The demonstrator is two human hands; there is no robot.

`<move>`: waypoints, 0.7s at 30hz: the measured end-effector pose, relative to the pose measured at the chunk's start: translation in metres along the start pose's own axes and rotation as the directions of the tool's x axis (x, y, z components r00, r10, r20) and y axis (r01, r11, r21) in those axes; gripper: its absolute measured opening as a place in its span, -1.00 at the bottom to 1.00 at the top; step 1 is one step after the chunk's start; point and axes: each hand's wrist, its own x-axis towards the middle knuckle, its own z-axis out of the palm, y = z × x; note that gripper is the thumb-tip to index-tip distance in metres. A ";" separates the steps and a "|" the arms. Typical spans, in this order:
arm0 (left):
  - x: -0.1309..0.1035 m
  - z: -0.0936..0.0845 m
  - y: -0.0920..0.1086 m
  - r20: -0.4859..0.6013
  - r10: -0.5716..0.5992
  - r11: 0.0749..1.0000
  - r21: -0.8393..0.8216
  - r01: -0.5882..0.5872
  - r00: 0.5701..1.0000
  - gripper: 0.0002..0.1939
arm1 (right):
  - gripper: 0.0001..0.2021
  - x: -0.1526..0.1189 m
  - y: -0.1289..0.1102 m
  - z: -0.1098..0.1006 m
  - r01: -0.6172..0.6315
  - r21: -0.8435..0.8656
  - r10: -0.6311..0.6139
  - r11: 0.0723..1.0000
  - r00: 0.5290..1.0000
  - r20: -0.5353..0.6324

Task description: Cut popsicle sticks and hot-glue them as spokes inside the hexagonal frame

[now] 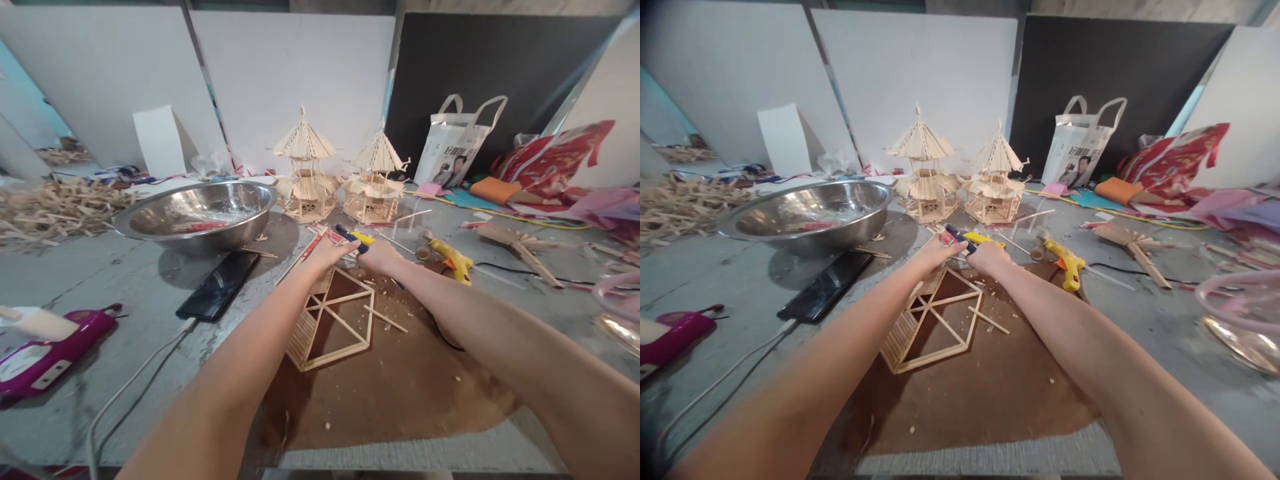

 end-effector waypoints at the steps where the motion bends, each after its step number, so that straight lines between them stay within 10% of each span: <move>1: 0.000 0.000 0.002 -0.008 0.009 1.000 0.022 -0.009 1.000 -0.46 | -0.53 0.001 0.002 -0.001 -0.014 0.002 0.014 1.000 1.000 0.000; 12: -0.012 -0.018 0.020 -0.007 -0.107 0.965 0.241 0.105 0.994 -0.78 | -0.52 -0.003 0.016 -0.013 0.018 -0.021 -0.017 1.000 1.000 0.002; 21: -0.068 -0.021 0.038 0.350 -0.229 0.951 0.278 0.133 0.908 -0.77 | -0.25 -0.032 0.017 0.010 -0.069 -0.093 0.057 0.993 0.990 -0.128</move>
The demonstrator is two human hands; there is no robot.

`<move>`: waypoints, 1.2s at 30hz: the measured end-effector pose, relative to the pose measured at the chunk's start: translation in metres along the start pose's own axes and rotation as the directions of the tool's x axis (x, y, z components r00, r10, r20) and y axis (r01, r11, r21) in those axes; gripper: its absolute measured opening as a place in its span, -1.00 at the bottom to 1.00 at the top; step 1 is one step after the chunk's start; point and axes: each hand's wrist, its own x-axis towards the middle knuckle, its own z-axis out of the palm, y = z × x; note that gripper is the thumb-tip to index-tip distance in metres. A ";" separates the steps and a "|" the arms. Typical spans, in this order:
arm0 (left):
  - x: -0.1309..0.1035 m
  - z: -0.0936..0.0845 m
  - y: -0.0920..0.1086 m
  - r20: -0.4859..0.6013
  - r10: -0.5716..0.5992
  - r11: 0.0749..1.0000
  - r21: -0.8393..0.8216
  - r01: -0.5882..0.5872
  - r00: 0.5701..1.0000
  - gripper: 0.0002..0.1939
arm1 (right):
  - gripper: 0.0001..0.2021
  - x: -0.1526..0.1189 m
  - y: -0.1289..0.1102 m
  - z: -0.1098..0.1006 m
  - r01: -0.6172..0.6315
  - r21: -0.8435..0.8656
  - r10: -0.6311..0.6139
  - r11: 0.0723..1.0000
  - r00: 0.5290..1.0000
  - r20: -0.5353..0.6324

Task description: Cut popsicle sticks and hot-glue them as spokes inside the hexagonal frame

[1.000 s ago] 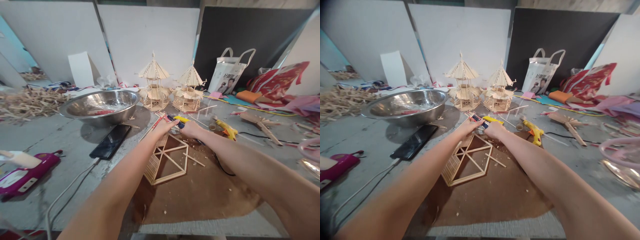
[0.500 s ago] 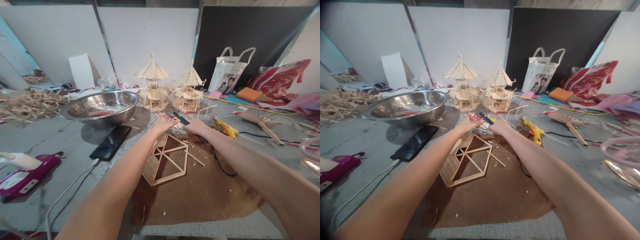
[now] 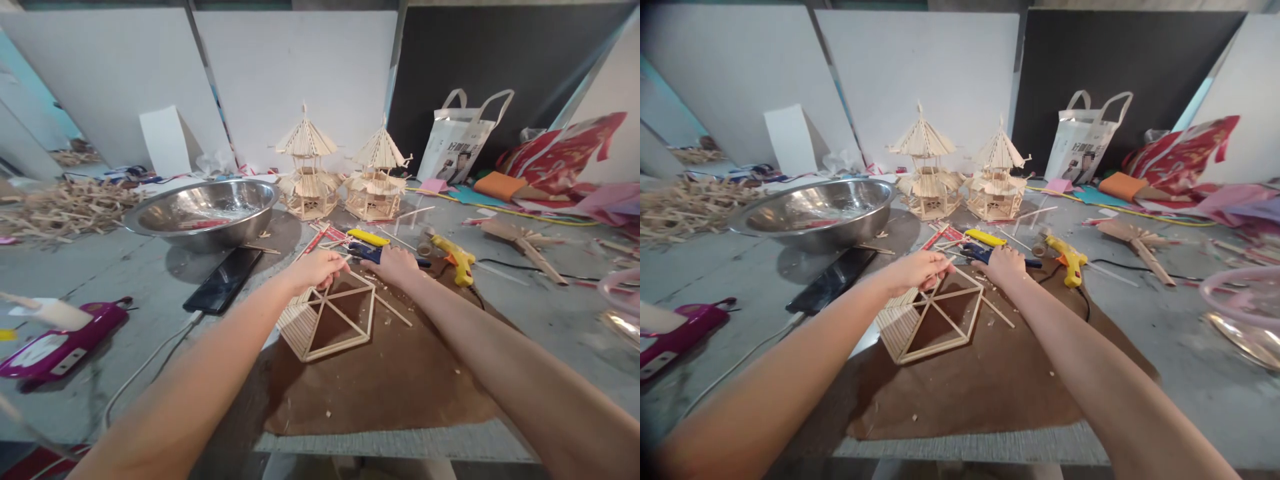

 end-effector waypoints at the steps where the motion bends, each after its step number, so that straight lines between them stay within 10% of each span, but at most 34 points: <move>1: -0.005 0.003 0.001 0.041 0.001 0.999 0.040 -0.003 0.999 -0.76 | -0.26 -0.001 0.000 0.002 -0.004 -0.006 0.004 1.000 1.000 -0.011; 11: -0.020 0.025 -0.005 0.084 0.039 0.973 0.223 -0.057 0.996 -0.76 | -0.36 -0.007 -0.005 0.013 0.020 -0.011 -0.021 1.000 0.992 -0.124; 19: -0.033 0.027 -0.006 -0.027 0.154 0.865 0.487 -0.121 0.988 -0.66 | -0.73 -0.053 0.008 -0.017 0.368 0.186 -0.284 0.911 0.887 -0.364; 27: -0.034 0.026 -0.013 0.085 0.077 0.836 0.538 -0.111 0.993 -0.59 | -0.86 -0.089 0.008 -0.007 0.640 0.435 -0.586 0.634 0.764 -0.270; 36: -0.034 0.028 -0.013 0.293 0.011 0.799 0.572 -0.185 0.956 -0.77 | -0.85 -0.095 0.007 0.001 0.677 0.400 -0.680 0.618 0.716 -0.160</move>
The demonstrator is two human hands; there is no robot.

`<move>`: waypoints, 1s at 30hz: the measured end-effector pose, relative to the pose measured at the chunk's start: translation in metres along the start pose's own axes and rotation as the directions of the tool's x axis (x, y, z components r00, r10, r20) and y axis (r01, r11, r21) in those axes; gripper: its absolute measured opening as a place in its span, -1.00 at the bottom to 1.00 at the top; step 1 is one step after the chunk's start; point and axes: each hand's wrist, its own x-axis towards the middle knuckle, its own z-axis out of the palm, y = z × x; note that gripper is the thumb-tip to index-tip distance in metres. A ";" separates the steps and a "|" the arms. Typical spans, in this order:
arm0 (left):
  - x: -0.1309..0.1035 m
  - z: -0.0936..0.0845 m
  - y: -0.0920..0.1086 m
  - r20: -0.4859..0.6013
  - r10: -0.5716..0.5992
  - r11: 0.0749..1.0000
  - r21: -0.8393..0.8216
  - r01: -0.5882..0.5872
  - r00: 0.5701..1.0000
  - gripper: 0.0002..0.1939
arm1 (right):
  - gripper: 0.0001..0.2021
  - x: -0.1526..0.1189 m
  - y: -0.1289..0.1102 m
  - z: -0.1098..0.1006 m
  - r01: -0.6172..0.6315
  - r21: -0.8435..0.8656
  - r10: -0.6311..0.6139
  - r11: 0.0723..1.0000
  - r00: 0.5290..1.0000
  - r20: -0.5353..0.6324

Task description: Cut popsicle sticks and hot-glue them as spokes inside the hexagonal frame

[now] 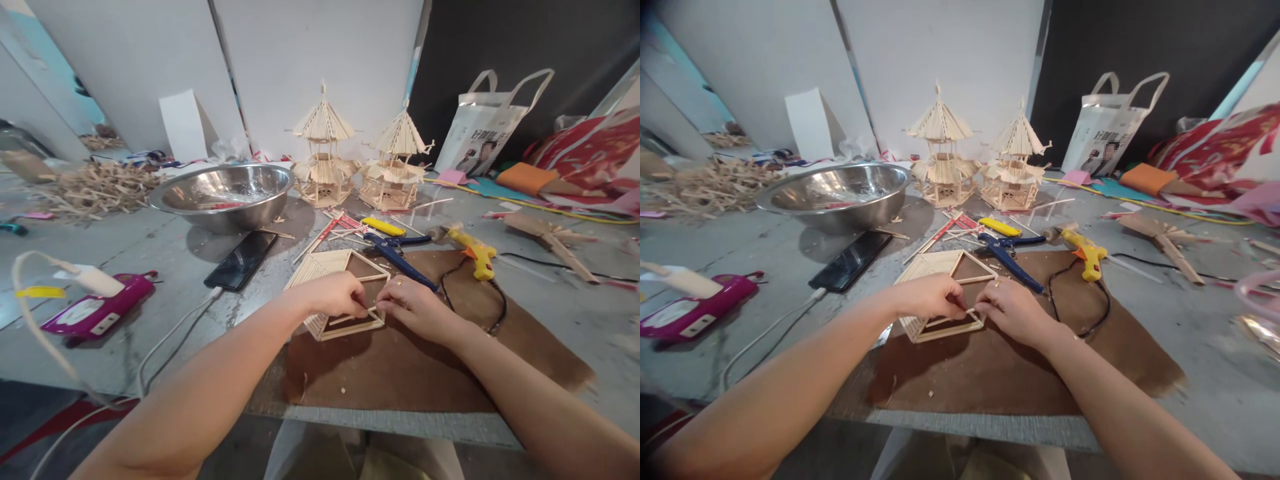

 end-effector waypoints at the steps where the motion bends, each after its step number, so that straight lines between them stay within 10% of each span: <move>1: 0.000 0.000 0.000 0.012 0.008 1.000 0.009 -0.008 1.000 -0.77 | -0.86 -0.001 0.000 0.001 -0.006 0.005 0.006 1.000 1.000 0.013; 30: -0.003 0.000 0.004 0.189 -0.085 0.996 -0.007 0.087 0.978 -0.80 | -0.81 -0.003 0.012 -0.001 -0.124 -0.037 0.126 0.992 0.989 0.077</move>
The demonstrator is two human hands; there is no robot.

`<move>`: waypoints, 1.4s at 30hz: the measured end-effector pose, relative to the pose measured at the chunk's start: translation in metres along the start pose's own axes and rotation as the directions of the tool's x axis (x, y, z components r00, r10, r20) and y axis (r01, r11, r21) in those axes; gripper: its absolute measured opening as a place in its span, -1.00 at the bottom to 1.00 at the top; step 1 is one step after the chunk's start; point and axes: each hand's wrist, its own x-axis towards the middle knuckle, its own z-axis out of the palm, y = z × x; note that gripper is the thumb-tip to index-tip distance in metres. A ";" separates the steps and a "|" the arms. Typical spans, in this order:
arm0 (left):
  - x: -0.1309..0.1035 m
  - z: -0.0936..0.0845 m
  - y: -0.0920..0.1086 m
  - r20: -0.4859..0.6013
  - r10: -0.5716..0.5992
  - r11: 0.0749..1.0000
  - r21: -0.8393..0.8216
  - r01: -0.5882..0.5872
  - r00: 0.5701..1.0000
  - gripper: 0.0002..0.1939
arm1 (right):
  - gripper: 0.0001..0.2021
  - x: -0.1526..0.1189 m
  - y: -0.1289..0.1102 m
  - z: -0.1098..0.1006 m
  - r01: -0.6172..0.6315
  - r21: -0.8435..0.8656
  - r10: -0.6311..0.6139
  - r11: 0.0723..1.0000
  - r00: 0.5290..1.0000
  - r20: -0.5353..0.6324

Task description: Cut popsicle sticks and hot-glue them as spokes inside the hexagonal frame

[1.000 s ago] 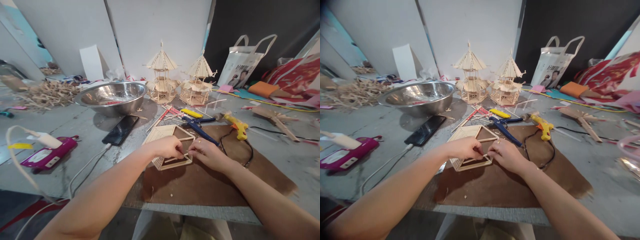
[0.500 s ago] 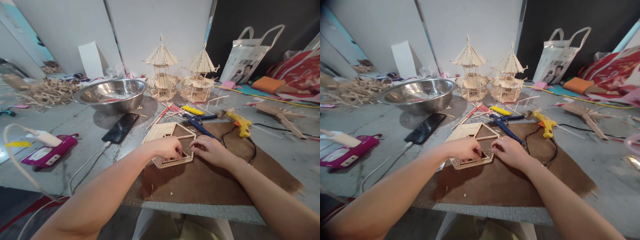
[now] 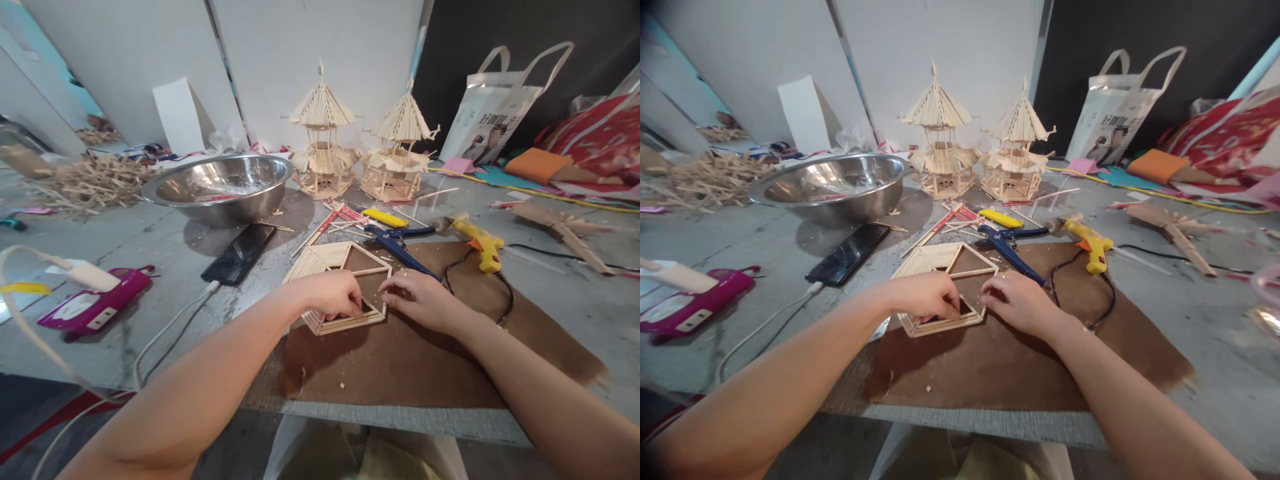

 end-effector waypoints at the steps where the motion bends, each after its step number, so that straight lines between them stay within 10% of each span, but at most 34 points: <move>1: 0.000 0.000 0.000 0.001 0.001 1.000 0.004 -0.001 1.000 -0.80 | -0.80 0.000 0.000 0.000 0.011 0.003 -0.011 1.000 1.000 -0.007; 13: 0.004 0.001 -0.006 -0.055 0.067 0.998 0.016 -0.067 0.996 -0.83 | -0.84 -0.002 -0.003 -0.001 0.147 0.056 -0.144 0.988 0.988 -0.050; 19: 0.003 -0.001 -0.003 -0.203 0.061 0.930 -0.343 -0.129 0.977 -0.83 | -0.80 0.001 0.016 -0.008 -0.216 -0.107 0.165 0.971 0.919 -0.358; 25: 0.012 -0.002 -0.013 -0.454 0.025 0.801 -0.524 -0.290 0.890 -0.81 | -0.61 0.010 0.029 -0.008 -0.503 -0.296 0.431 0.812 0.859 -0.277; 34: 0.017 -0.002 -0.016 -0.572 -0.070 0.689 -0.620 -0.375 0.817 -0.84 | -0.72 0.017 0.027 -0.007 -0.569 -0.332 0.480 0.752 0.818 -0.316; 42: 0.009 -0.004 -0.007 -0.742 0.113 0.904 -0.200 -0.378 0.661 -0.82 | -0.70 0.004 0.024 -0.025 -0.451 0.098 0.413 0.887 0.682 -0.603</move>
